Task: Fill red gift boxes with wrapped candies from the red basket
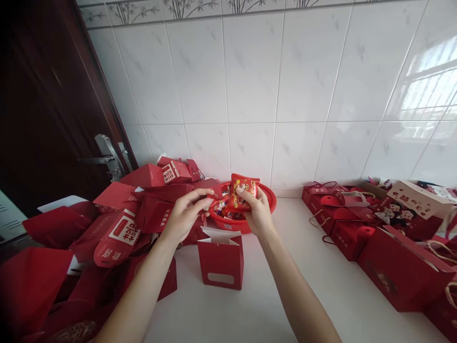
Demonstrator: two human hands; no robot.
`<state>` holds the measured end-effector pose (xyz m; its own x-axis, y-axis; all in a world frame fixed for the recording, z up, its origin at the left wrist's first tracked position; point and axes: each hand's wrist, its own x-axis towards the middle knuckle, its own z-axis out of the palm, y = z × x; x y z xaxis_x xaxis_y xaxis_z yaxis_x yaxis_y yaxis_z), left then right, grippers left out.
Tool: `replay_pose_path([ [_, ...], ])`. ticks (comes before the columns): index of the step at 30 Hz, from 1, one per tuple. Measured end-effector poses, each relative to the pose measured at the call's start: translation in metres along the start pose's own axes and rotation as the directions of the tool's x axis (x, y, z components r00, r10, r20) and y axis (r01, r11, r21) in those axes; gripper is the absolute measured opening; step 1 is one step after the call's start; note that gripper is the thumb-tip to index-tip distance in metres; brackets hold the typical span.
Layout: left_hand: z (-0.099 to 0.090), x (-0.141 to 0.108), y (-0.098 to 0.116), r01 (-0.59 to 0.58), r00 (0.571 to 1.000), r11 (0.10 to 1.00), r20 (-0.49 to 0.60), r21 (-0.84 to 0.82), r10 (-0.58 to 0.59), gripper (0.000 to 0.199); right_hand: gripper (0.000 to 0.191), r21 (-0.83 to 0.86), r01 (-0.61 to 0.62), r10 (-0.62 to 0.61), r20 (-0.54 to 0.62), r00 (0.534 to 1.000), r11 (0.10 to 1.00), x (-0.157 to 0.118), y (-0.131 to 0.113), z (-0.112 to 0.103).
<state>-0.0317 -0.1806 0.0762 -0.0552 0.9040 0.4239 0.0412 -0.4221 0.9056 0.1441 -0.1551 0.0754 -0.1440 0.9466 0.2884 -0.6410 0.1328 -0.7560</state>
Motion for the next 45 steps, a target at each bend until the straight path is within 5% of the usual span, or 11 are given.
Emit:
replay_pose_path([
  [4,-0.023,-0.029,-0.005,0.009,0.998,0.997,-0.061,0.081,-0.004,0.016,0.027,-0.158,0.064,-0.065,-0.001,0.998,0.985,-0.003,-0.002,-0.007],
  [10,-0.035,-0.052,-0.011,0.004,0.999,0.924,0.038,0.383,-0.021,0.022,0.020,-0.311,0.108,-0.111,0.010,0.994,0.944,-0.006,0.010,-0.011],
  [14,-0.030,-0.052,-0.010,-0.027,0.992,0.852,0.120,0.523,-0.042,0.022,0.030,-0.420,0.132,-0.067,0.166,0.984,0.898,-0.015,0.004,-0.002],
  [18,-0.024,-0.046,-0.011,-0.053,0.977,0.790,0.195,0.610,-0.085,0.027,0.032,-0.532,0.222,0.002,0.388,0.922,0.817,-0.018,-0.003,0.002],
  [27,-0.024,-0.033,-0.022,0.137,0.916,0.840,0.257,0.525,-0.309,0.033,0.015,-0.805,0.310,0.005,0.362,0.932,0.507,-0.015,0.005,-0.005],
  [34,-0.026,-0.031,-0.019,0.272,0.876,0.827,0.229,0.493,-0.425,0.031,0.020,-0.868,0.378,0.057,0.416,0.907,0.323,-0.009,0.012,-0.011],
  [37,-0.024,-0.031,-0.017,0.305,0.866,0.828,0.224,0.470,-0.446,0.030,0.025,-0.881,0.322,0.056,0.362,0.931,0.347,-0.007,0.011,-0.012],
  [42,-0.024,-0.032,-0.018,0.341,0.868,0.842,0.204,0.418,-0.453,0.028,0.030,-0.735,0.248,0.042,0.352,0.935,0.631,-0.009,0.006,-0.008],
  [45,-0.024,-0.032,-0.020,0.357,0.862,0.847,0.209,0.395,-0.461,0.028,0.032,-0.700,0.213,0.075,0.356,0.931,0.682,-0.013,0.004,-0.004],
])
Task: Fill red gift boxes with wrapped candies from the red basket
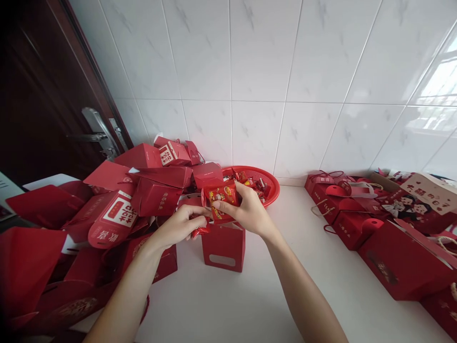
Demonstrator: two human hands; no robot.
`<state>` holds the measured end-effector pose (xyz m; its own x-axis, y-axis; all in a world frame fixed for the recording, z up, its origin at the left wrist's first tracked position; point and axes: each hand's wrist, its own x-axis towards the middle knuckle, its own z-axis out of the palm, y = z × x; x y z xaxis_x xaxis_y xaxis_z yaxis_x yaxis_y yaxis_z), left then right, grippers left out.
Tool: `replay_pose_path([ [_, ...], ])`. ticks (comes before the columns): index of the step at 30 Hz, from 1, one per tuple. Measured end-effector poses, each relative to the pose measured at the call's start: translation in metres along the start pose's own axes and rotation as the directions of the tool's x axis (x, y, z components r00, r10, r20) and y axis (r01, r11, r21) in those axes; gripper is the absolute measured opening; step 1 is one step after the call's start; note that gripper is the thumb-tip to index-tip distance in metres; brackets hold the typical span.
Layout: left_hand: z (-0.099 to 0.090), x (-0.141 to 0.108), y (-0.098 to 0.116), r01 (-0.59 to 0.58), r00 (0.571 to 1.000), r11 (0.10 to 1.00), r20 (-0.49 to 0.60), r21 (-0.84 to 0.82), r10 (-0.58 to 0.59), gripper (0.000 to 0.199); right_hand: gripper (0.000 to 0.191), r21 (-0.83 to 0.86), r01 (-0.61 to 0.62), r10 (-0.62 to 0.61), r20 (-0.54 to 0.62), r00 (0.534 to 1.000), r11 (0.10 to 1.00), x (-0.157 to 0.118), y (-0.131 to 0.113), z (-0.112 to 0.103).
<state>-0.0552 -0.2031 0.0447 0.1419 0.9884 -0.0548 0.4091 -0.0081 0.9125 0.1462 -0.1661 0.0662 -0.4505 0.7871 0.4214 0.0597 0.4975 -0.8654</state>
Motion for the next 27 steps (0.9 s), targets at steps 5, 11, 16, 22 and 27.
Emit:
replay_pose_path([
  [5,0.000,0.000,0.001,-0.008,1.000,1.000,0.014,0.000,0.008,0.023,0.027,-0.146,0.008,-0.012,-0.026,1.000,0.989,-0.008,-0.009,0.005],
  [11,0.000,-0.001,0.005,-0.024,0.999,1.000,0.024,0.009,0.024,0.022,0.018,-0.267,0.003,-0.005,-0.008,1.000,0.964,-0.009,-0.007,0.010],
  [16,-0.002,0.000,0.002,-0.014,1.000,1.000,0.015,0.026,0.014,0.026,0.024,-0.115,0.032,-0.036,-0.037,0.999,0.993,-0.007,-0.009,0.001],
  [22,-0.002,0.002,0.001,0.006,1.000,0.999,0.007,0.037,-0.006,0.022,0.032,0.092,0.014,-0.014,-0.006,1.000,0.996,-0.016,-0.024,-0.022],
  [27,-0.002,0.004,0.001,-0.002,1.000,0.999,0.018,0.033,0.001,0.020,0.024,-0.081,-0.015,0.033,0.230,0.973,0.997,-0.016,-0.021,-0.024],
])
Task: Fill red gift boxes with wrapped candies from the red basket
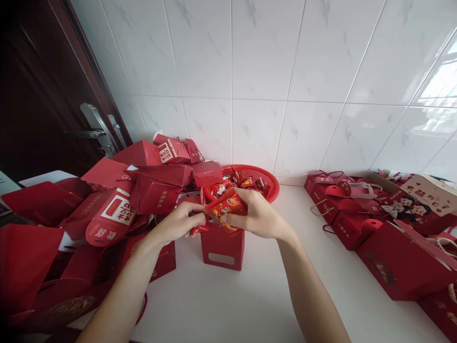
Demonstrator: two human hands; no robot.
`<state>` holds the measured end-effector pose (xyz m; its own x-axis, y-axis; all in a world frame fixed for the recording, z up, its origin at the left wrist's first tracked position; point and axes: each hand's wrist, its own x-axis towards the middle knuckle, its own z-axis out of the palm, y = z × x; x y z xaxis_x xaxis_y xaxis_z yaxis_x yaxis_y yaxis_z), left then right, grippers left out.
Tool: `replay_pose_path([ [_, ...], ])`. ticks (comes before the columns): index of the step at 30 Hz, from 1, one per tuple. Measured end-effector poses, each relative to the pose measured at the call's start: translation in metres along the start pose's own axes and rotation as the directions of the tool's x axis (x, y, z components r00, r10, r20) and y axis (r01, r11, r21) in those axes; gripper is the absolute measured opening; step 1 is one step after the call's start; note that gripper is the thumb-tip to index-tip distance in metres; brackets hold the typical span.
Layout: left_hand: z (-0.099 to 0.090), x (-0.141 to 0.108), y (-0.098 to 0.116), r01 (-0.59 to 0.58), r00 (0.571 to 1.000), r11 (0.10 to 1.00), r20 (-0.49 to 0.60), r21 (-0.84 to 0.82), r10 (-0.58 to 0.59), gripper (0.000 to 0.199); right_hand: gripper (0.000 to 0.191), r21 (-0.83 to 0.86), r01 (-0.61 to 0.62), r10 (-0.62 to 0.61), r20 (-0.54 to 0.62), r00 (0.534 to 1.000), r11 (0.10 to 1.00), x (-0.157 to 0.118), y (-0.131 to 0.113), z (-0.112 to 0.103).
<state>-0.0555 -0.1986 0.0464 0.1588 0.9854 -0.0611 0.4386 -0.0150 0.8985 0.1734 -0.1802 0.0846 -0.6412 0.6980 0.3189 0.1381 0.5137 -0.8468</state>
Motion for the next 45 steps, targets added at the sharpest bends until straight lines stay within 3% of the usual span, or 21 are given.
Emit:
replay_pose_path([
  [8,-0.005,-0.002,-0.008,-0.032,0.999,0.996,-0.045,-0.086,0.028,0.027,0.017,-0.155,-0.088,0.090,0.004,0.996,0.984,0.008,0.015,-0.001],
  [16,-0.007,-0.002,-0.014,-0.069,0.997,0.987,-0.036,-0.146,0.065,0.029,0.022,-0.036,0.004,-0.002,0.047,0.999,0.999,0.008,0.013,-0.005],
  [22,-0.006,-0.002,-0.015,-0.079,0.997,0.987,-0.014,-0.136,0.078,0.031,0.020,-0.027,-0.147,0.148,0.077,0.986,0.989,0.011,0.019,-0.002],
  [29,-0.013,-0.004,-0.019,-0.149,0.987,0.981,-0.075,-0.126,0.141,0.035,0.024,0.073,-0.025,0.016,0.110,0.994,0.997,0.001,0.011,-0.022],
  [33,-0.010,-0.006,-0.011,-0.292,0.935,0.957,-0.212,0.004,0.286,0.041,0.028,-0.020,-0.020,0.025,0.308,0.951,1.000,-0.005,0.011,-0.031],
  [36,-0.001,-0.002,-0.001,-0.398,0.875,0.909,-0.245,0.123,0.417,0.041,0.023,-0.099,0.035,0.001,0.337,0.941,0.995,-0.006,0.016,-0.028],
  [42,0.015,0.010,0.007,-0.544,0.776,0.730,-0.083,0.413,0.625,0.032,0.016,-0.143,0.091,-0.053,0.247,0.967,0.986,-0.007,0.026,-0.022],
  [45,0.018,0.016,0.006,-0.572,0.759,0.679,-0.017,0.460,0.651,0.037,0.016,-0.228,-0.011,0.093,0.353,0.931,0.974,-0.006,0.022,-0.022],
])
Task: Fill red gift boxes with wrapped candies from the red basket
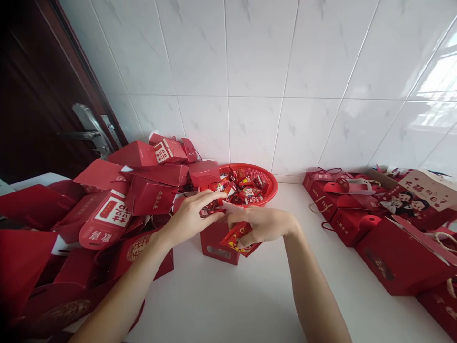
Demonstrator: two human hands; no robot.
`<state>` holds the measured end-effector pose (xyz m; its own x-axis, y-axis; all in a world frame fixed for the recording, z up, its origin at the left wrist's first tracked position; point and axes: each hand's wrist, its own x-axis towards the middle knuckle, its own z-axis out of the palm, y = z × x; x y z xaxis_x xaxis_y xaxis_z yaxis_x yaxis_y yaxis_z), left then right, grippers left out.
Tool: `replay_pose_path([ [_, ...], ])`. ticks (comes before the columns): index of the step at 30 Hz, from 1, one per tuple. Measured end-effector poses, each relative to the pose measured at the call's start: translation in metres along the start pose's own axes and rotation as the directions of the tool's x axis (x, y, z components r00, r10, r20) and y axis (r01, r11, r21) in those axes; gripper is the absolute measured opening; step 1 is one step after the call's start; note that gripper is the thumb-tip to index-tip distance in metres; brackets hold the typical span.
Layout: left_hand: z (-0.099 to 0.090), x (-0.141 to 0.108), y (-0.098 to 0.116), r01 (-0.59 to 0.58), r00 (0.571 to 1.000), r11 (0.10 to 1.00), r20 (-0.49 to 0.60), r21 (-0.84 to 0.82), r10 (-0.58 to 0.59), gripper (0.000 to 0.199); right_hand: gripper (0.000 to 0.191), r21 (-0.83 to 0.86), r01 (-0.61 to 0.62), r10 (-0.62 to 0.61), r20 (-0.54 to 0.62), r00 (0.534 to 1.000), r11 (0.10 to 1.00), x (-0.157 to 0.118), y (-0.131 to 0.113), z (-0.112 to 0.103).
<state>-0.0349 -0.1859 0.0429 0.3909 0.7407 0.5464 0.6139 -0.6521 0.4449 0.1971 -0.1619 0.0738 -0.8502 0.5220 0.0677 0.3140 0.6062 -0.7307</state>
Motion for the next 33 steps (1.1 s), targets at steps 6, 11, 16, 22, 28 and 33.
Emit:
replay_pose_path([
  [6,0.008,0.006,-0.011,-0.030,0.999,0.998,-0.024,0.055,0.031,0.038,0.021,-0.135,-0.212,0.239,0.234,0.942,0.968,0.004,-0.012,-0.005],
  [11,0.001,0.006,-0.010,0.016,1.000,0.996,-0.014,-0.085,-0.017,0.035,0.019,-0.112,-0.215,0.236,0.233,0.943,0.970,0.004,-0.008,-0.005],
  [16,-0.002,0.004,-0.008,0.012,1.000,0.992,0.029,-0.128,-0.008,0.041,0.016,-0.080,-0.211,0.225,0.246,0.943,0.974,0.004,-0.004,-0.006],
  [22,0.003,0.005,-0.012,0.039,0.989,0.969,0.151,-0.243,-0.002,0.056,0.012,-0.052,-0.185,0.192,0.220,0.956,0.981,0.003,-0.005,-0.006],
  [28,0.005,0.007,-0.013,-0.061,0.998,0.989,0.003,-0.133,0.062,0.043,0.014,-0.024,-0.204,0.203,0.236,0.950,0.979,0.002,-0.003,-0.007],
  [33,0.007,-0.004,-0.023,-0.009,0.993,0.991,-0.114,-0.135,-0.006,0.018,0.016,-0.078,-0.106,0.120,0.200,0.972,0.991,0.004,0.003,-0.011],
])
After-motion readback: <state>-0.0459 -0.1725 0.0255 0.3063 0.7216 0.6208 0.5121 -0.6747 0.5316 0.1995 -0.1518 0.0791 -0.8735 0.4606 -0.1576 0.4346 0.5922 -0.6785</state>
